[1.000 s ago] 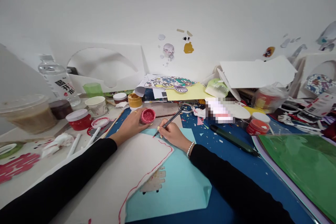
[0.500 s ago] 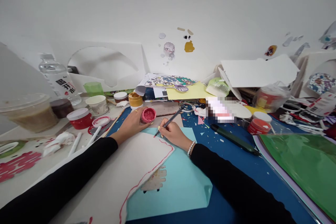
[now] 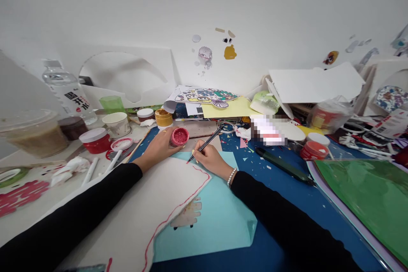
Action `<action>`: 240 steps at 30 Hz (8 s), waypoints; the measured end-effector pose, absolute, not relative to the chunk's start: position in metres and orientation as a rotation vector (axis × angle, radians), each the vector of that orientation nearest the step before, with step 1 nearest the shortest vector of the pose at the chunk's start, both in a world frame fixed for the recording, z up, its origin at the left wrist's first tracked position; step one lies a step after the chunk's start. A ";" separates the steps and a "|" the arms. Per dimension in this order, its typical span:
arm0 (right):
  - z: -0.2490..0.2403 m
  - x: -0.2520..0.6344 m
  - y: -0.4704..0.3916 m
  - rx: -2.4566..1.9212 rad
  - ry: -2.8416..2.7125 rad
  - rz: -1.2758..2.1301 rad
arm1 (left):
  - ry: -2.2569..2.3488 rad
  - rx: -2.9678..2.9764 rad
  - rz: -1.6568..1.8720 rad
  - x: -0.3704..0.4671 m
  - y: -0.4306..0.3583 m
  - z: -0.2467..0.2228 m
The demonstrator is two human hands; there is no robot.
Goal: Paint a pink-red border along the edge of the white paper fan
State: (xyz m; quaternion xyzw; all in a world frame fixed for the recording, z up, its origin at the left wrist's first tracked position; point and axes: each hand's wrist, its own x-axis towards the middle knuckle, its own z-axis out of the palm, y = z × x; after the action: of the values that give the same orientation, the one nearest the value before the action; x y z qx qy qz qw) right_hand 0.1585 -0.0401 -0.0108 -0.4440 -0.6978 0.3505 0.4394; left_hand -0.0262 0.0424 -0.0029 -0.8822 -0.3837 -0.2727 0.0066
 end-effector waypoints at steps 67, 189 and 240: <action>-0.006 0.165 -0.055 -1.119 -1.780 0.865 | -1.171 -2.744 -0.852 -0.024 0.043 -0.003; 0.015 0.150 -0.047 -1.145 -1.646 0.659 | -0.847 -2.760 -1.036 -0.028 0.037 0.001; 0.010 0.149 -0.046 -1.109 -1.707 0.476 | -0.891 -2.788 -0.987 -0.026 0.033 0.003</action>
State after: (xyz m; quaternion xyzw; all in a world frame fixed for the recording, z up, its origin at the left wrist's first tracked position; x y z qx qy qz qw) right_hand 0.1491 -0.0457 0.0098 -0.4588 -0.7065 0.1968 0.5017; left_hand -0.0260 0.0333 0.0031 -0.9022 -0.2885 -0.3195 0.0265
